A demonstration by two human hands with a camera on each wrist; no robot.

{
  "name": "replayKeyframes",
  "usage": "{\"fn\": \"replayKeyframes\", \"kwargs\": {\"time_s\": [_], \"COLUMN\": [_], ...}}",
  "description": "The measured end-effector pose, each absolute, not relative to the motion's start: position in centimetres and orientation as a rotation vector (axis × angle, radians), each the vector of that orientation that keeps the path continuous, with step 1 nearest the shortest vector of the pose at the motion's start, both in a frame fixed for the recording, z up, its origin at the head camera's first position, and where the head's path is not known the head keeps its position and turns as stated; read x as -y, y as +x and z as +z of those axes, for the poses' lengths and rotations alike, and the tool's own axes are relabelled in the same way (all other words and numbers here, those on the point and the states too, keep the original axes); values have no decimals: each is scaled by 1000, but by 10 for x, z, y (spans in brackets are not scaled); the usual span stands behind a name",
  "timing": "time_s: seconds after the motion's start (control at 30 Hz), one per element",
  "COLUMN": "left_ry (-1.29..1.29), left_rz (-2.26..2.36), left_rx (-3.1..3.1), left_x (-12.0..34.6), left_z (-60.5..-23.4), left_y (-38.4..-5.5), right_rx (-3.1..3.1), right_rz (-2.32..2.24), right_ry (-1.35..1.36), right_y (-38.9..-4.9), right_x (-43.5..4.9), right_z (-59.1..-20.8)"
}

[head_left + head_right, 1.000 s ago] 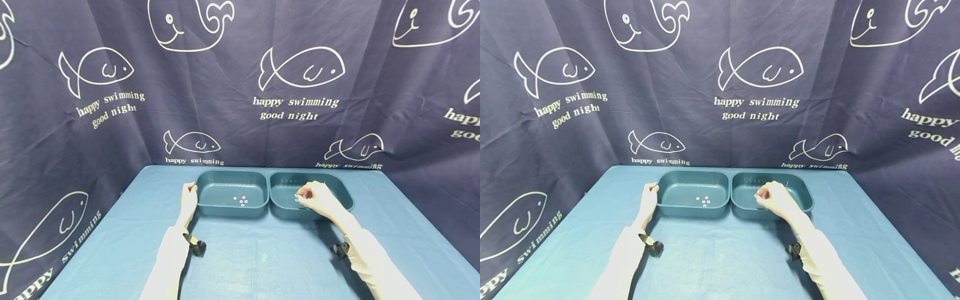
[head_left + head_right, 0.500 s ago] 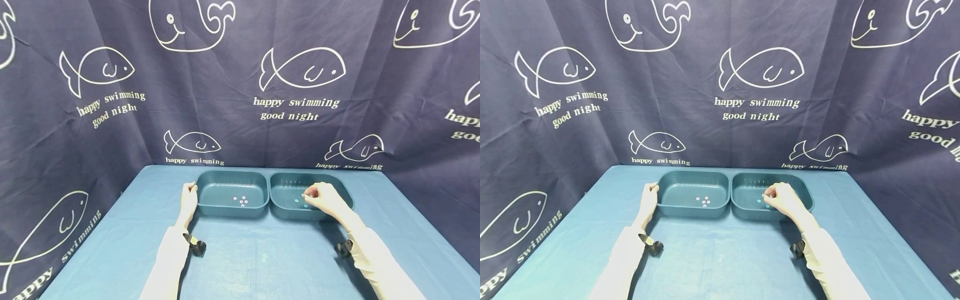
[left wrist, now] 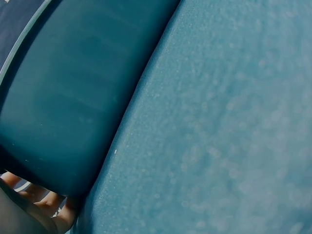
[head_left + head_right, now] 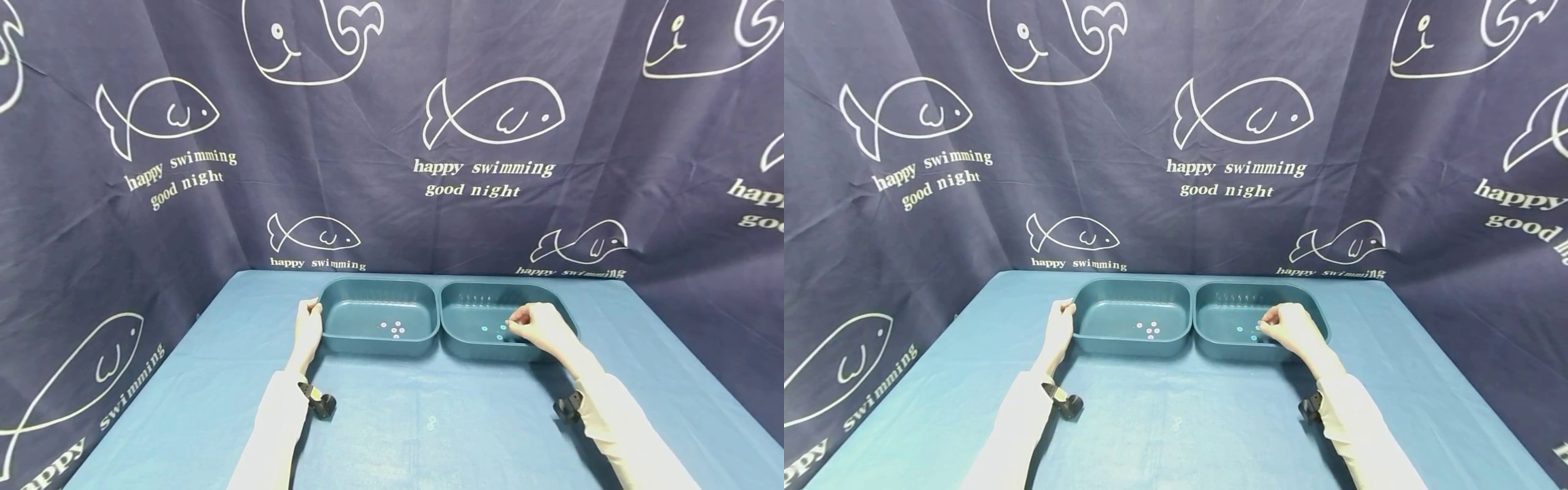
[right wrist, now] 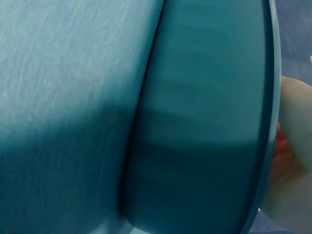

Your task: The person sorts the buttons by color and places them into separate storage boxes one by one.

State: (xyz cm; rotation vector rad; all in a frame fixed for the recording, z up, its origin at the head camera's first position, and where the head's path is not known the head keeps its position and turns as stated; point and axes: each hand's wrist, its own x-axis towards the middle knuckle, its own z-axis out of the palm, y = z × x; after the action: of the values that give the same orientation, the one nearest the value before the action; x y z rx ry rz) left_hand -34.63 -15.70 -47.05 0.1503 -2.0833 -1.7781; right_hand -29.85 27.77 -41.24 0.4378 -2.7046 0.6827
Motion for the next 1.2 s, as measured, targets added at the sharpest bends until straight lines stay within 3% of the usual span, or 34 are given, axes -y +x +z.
{"fn": "replayKeyframes", "kwargs": {"time_s": [1.2], "left_ry": [214], "left_rz": [-1805], "left_rx": [2128], "left_x": [154], "left_z": [-459], "left_y": [-340], "right_rx": [2755], "right_rz": [602], "right_ry": [393], "right_y": [-299], "right_x": [-288], "right_z": [-417]}}
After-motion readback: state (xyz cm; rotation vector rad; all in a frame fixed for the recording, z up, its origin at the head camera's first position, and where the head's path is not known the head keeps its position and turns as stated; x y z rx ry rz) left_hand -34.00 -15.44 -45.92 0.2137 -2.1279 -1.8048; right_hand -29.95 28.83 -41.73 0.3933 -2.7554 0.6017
